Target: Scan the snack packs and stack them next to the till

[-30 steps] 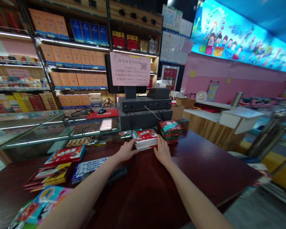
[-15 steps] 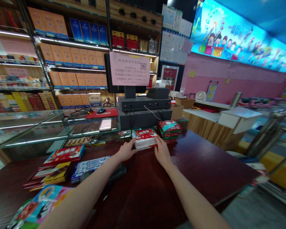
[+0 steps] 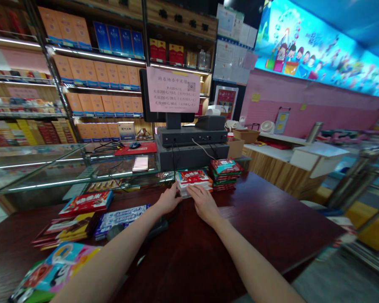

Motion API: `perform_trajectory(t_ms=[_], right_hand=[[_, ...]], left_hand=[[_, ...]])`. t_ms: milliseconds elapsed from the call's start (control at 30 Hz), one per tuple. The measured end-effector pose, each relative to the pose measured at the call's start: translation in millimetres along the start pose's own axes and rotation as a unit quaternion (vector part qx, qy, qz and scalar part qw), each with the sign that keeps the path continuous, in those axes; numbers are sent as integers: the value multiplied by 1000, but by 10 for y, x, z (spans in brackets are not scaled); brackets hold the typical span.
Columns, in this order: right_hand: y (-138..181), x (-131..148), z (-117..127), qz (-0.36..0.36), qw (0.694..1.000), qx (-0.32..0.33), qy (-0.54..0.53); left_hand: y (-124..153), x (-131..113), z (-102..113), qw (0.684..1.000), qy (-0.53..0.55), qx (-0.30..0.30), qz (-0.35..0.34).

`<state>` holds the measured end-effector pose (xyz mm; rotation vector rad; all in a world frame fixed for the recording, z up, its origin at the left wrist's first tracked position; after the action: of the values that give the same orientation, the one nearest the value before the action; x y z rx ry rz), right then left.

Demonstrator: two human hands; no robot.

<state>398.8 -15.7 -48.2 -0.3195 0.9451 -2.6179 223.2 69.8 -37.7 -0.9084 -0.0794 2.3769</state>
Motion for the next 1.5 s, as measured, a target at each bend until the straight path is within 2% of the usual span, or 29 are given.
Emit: perform_trajectory(t_ms=[400,1000,1500], right_hand=[[14,-21,-76,13,1000,5,18],[30,33,-61,12,999,22,30],[49,-7,-95,15,999,13,42]], left_hand=[[81,-96,6,999,-3,7,47],[97,-140,-11,999,11,4,47],[121,-92,165,998,37,-21,55]])
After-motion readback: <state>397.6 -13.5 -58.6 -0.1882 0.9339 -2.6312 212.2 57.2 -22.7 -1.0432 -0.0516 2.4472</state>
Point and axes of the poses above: each hand's wrist, its own y-axis away from the middle knuckle, its own z-axis out of the back of the hand, x = y × z, the point moved 2 cm from there along -y, towards the middle knuckle, and after that the axes turned 7 degrees about -x, right-handed, at the moved point
